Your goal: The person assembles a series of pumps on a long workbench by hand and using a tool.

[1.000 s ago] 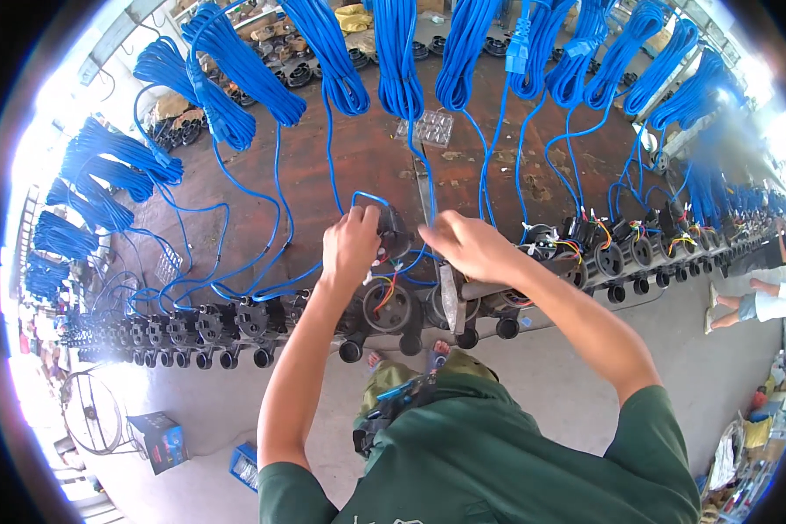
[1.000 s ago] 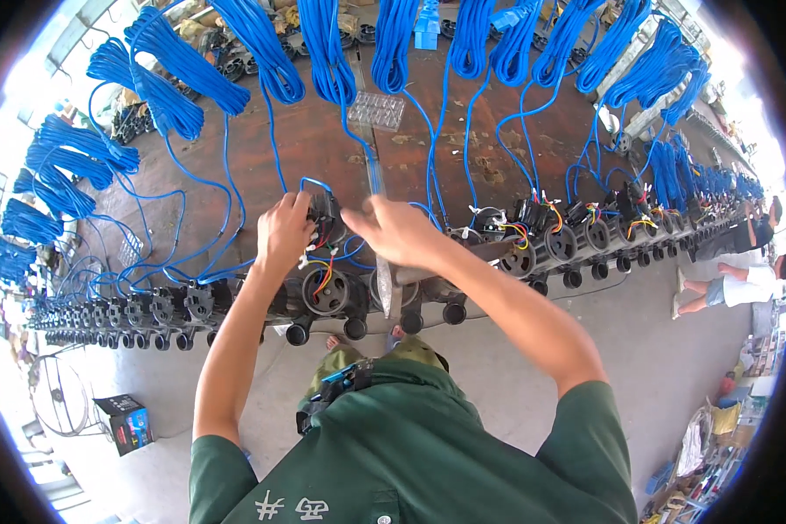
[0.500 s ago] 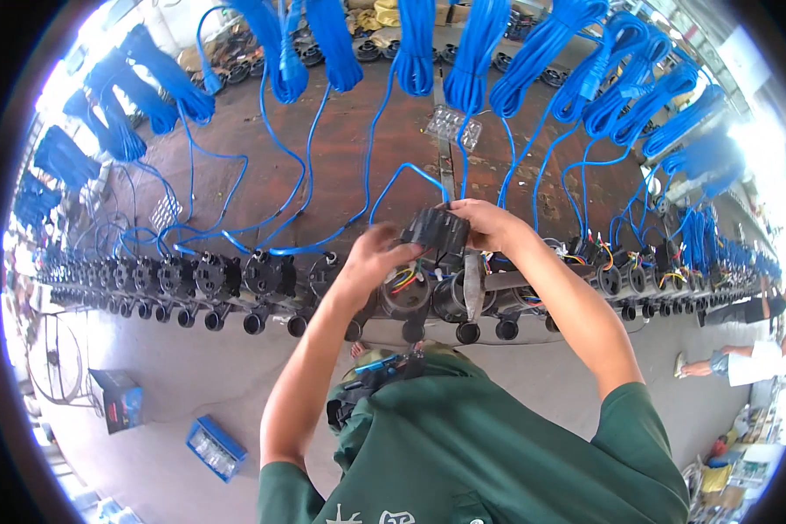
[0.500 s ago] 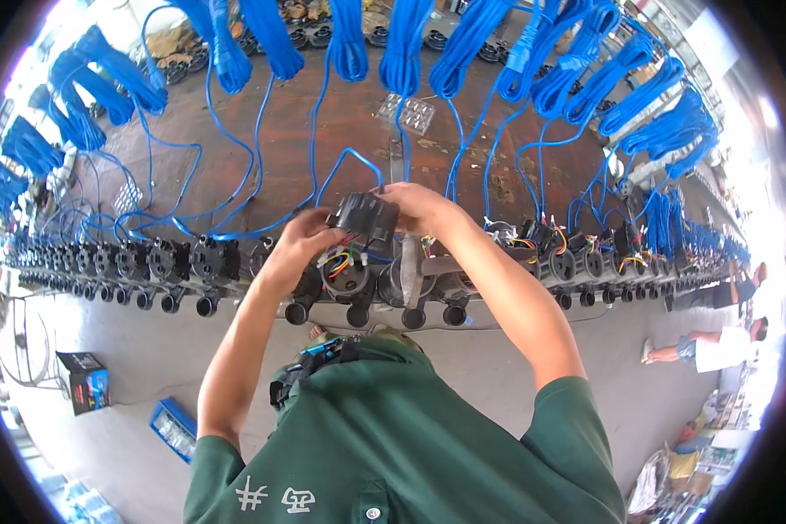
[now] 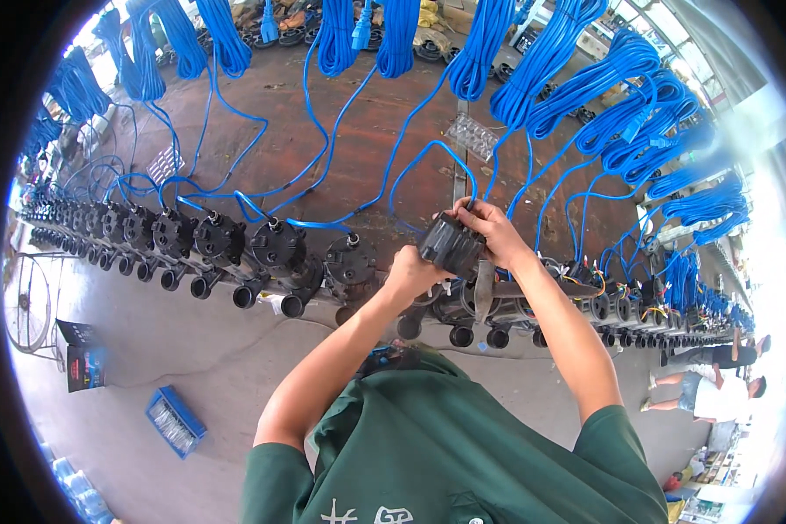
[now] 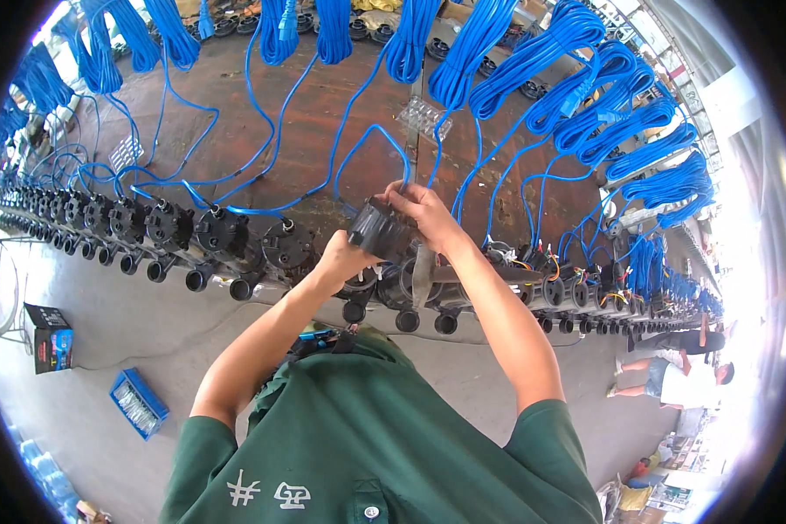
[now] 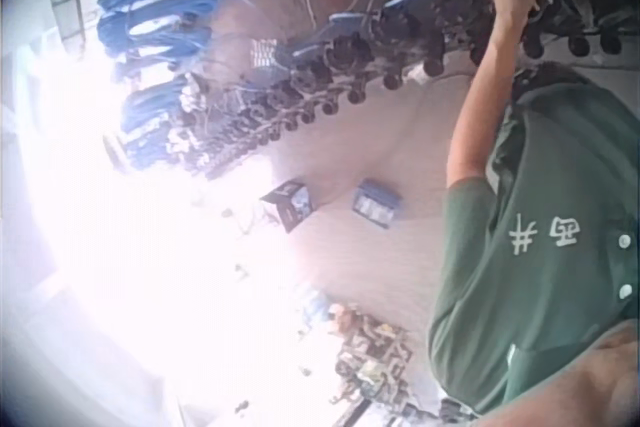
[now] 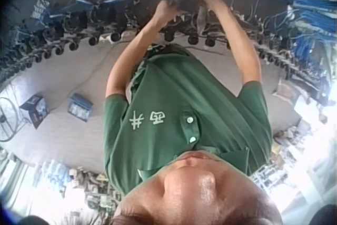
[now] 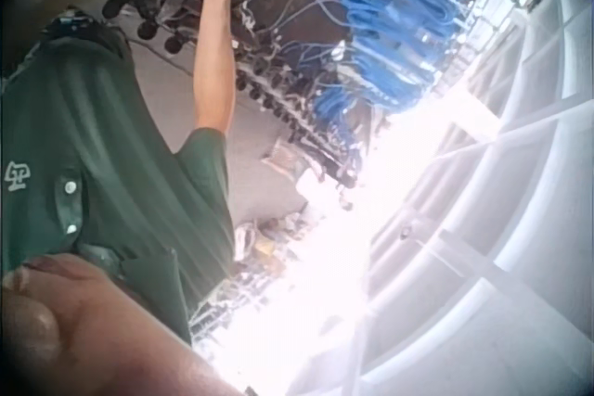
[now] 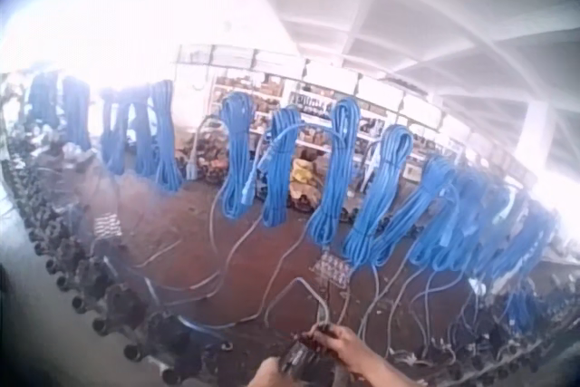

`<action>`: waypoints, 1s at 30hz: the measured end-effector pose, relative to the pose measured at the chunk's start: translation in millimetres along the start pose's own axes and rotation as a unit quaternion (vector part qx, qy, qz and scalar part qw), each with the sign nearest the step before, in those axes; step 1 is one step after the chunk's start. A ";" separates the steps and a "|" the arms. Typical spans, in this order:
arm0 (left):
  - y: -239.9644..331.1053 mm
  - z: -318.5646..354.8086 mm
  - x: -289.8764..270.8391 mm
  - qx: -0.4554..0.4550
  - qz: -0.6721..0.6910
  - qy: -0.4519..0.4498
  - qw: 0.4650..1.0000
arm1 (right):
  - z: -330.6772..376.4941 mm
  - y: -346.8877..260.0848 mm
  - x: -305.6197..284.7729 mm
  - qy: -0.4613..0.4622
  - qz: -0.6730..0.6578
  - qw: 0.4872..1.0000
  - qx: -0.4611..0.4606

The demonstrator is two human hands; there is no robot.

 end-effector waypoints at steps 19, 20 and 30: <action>-58.6 30.6 1.9 0.227 -0.179 0.168 0.942 | -6.6 52.9 6.8 0.254 0.248 0.933 -0.058; -63.9 30.4 0.2 0.247 -0.162 0.174 0.939 | -5.0 55.3 11.3 0.244 0.233 0.938 -0.079; -76.9 60.3 -18.1 0.251 -0.183 0.118 0.943 | 5.9 66.4 26.1 0.257 0.299 0.908 -0.140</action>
Point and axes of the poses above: each hand's wrist, its own z-axis away from the middle knuckle, its own x-axis out of the palm, y = z × x, the point moved 2 cm from there along -z, towards the middle knuckle, and after that the axes turned 1 degree about x, right-handed, at the moved point
